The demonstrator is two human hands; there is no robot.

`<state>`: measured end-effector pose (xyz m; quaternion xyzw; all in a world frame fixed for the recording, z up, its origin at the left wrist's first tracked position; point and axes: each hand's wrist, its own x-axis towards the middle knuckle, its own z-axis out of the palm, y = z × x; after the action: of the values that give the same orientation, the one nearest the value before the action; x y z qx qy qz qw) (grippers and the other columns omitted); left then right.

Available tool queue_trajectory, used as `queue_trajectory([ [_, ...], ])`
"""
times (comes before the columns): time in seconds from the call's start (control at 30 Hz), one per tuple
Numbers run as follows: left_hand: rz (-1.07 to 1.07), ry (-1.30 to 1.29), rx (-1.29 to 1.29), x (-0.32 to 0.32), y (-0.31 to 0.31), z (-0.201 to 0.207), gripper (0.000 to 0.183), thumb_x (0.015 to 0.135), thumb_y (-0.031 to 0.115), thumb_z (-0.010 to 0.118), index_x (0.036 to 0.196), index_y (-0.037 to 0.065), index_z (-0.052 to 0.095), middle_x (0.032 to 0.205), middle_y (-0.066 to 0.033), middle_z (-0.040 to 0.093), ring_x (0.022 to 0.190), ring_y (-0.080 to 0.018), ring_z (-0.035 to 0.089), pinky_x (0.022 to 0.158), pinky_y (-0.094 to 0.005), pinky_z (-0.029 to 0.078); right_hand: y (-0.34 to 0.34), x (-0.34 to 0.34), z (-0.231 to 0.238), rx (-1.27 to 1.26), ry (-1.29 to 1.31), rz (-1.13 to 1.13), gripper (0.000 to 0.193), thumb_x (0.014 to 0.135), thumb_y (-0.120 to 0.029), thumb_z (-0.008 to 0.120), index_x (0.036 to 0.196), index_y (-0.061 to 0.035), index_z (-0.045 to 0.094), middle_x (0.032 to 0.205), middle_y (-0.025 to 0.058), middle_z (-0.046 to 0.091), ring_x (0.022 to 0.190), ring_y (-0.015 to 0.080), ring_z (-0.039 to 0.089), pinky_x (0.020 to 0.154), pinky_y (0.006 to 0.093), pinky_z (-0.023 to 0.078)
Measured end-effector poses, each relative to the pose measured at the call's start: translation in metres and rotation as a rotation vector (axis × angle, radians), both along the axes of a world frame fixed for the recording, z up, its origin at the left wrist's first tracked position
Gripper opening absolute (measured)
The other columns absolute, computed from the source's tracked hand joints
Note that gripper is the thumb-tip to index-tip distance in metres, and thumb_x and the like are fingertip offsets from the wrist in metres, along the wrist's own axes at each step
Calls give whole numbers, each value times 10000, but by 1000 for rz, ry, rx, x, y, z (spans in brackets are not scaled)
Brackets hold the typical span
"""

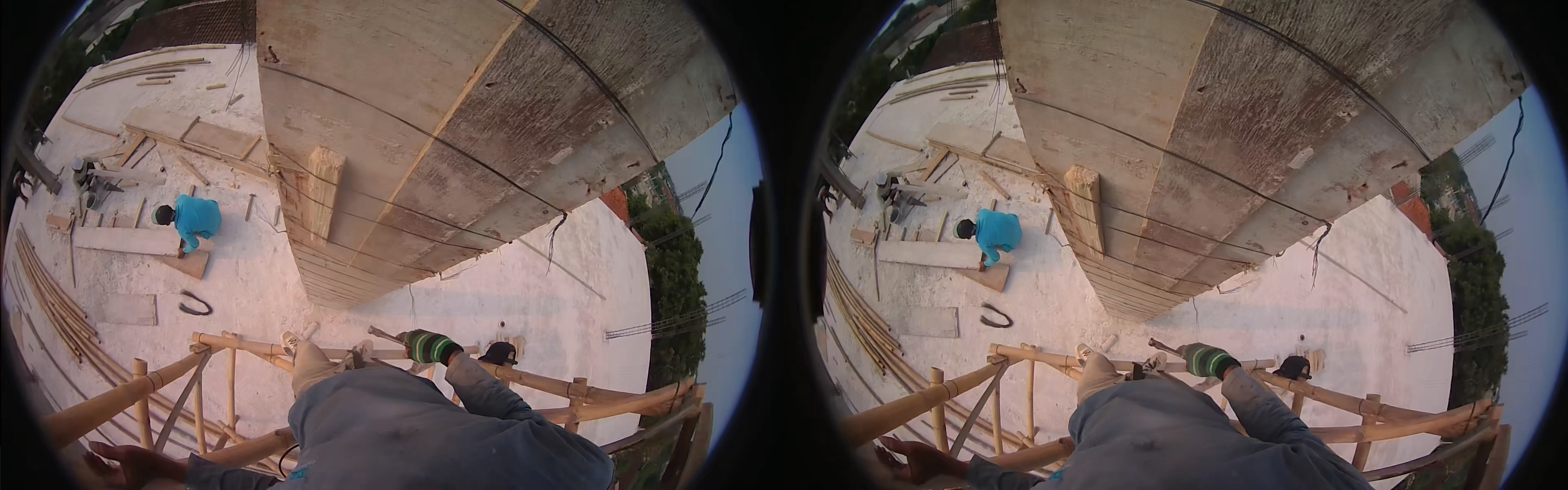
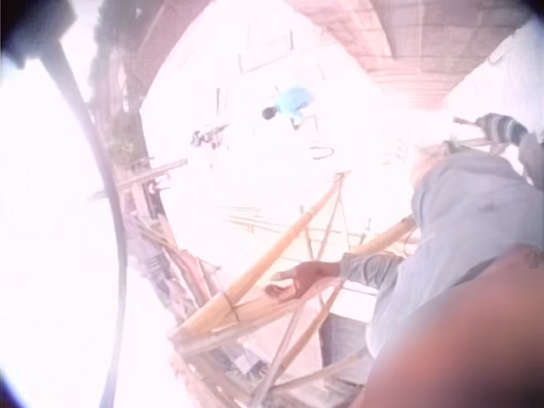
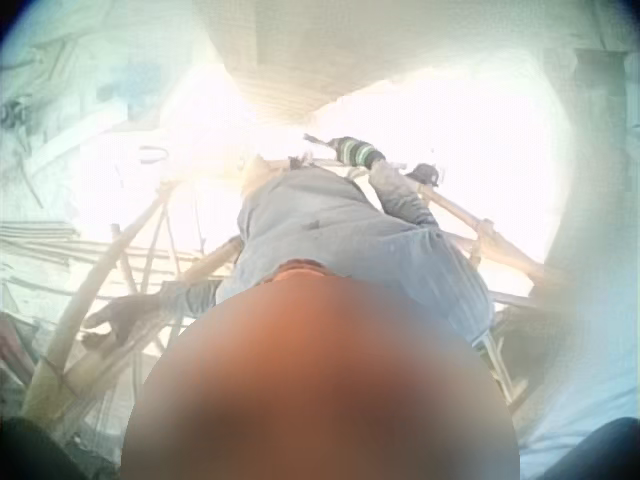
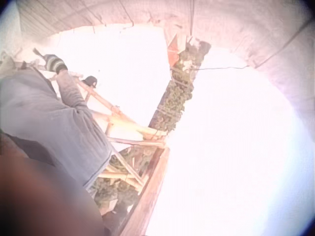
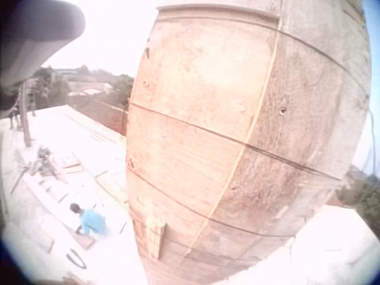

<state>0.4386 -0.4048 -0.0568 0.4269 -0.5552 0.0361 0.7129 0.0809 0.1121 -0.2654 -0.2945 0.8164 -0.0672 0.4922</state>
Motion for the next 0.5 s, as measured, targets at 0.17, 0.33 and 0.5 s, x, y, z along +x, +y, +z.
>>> queue_trajectory([
  [0.17,-1720,-451,1141,-198,87,-51,473,959,380,675,1154,-51,668,1093,-105,648,889,-207,609,892,-359,522,42,25,24,-122,323,-279,494,862,-221,750,1291,-29,599,1013,201,728,999,414,683,877,484,527],
  [0.33,-2360,-1375,1176,-292,244,-89,537,986,411,686,1299,-21,623,1216,-127,662,1088,-230,650,984,-352,500,37,68,60,-426,491,-796,590,901,-115,717,1439,-31,492,878,164,677,810,342,656,731,413,513],
  [0.5,-2714,-1147,1248,-321,353,-101,650,1040,472,586,1466,-1,458,1402,-206,579,1230,-262,595,1018,-384,494,18,115,89,-841,710,-1117,564,891,-62,719,1408,28,510,941,186,656,864,362,652,733,422,519],
])
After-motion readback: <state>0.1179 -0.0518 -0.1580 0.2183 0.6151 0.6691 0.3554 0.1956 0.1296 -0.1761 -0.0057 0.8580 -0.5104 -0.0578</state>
